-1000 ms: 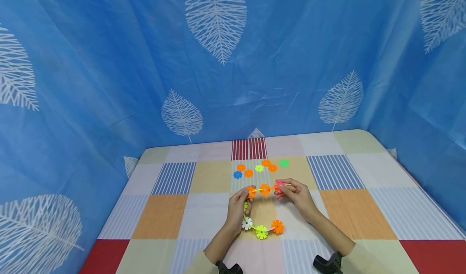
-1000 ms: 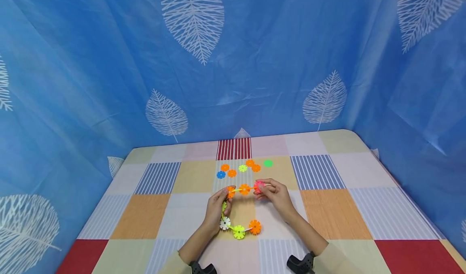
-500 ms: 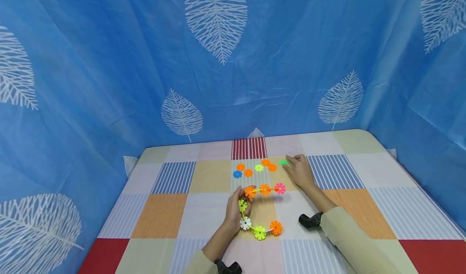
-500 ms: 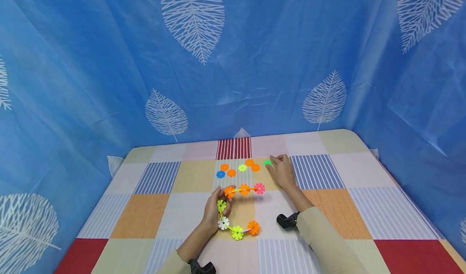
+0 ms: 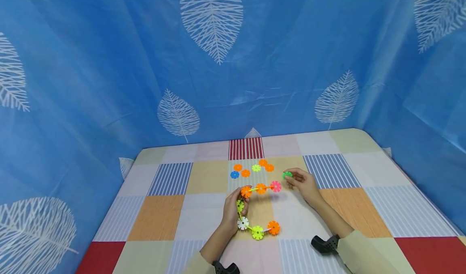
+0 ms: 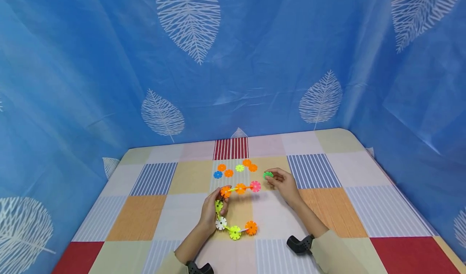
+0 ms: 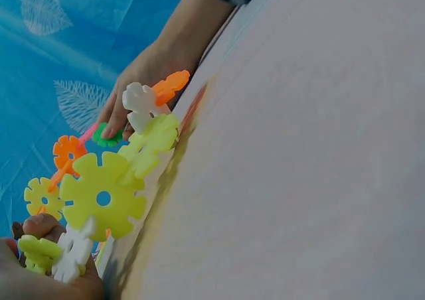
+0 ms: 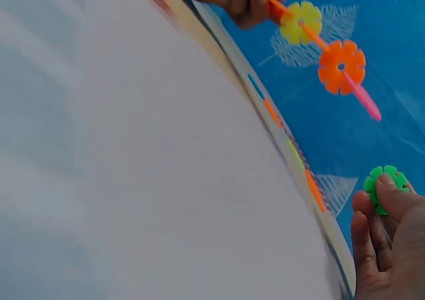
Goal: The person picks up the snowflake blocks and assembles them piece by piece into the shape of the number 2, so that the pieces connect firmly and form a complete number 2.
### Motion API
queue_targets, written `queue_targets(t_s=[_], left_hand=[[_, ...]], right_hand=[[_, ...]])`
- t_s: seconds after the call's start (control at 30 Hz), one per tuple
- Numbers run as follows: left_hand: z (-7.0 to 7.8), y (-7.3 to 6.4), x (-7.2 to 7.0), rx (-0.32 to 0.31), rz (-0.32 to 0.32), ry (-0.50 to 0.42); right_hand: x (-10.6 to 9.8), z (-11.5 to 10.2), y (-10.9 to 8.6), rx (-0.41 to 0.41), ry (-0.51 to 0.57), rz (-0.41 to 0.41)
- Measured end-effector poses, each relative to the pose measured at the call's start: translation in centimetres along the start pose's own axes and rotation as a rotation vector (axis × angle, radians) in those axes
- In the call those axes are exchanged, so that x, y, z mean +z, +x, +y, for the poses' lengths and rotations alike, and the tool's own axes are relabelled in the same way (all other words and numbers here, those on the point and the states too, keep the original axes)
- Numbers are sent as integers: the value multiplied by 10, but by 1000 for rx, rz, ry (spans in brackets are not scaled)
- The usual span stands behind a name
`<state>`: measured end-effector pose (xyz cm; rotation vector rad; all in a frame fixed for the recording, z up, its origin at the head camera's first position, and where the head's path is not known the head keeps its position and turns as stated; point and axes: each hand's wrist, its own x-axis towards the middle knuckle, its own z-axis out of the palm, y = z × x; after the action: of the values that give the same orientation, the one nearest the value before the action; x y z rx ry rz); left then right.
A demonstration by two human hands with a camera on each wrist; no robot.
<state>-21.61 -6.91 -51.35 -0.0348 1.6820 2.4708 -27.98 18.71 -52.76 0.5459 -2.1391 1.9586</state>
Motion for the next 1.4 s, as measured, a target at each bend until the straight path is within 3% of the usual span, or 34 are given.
queue_targets(t_s=[0.13,0.33,0.6,0.93,1.13,1.4], left_hand=[[2,-1,-1,26,-9,-8],[1,-1,-1,-5,-24,-31],[0,-2,-2,-21,-22,-27],[0,-2,0,1,-15,-9],[0,-1,1,-1,-19,20],[2,-1,0,-20,-21,75]], right_hand=[[2,-7,-13,-25,42,-55],[5,-11,-20,-52,43,-87],[7,-12,-23,-133,-18,-98],[8,-12,-23,-209,6,-78],[8,-13,-23,-222,-26,-81],[7,-14,-23,-245,-77,-153]])
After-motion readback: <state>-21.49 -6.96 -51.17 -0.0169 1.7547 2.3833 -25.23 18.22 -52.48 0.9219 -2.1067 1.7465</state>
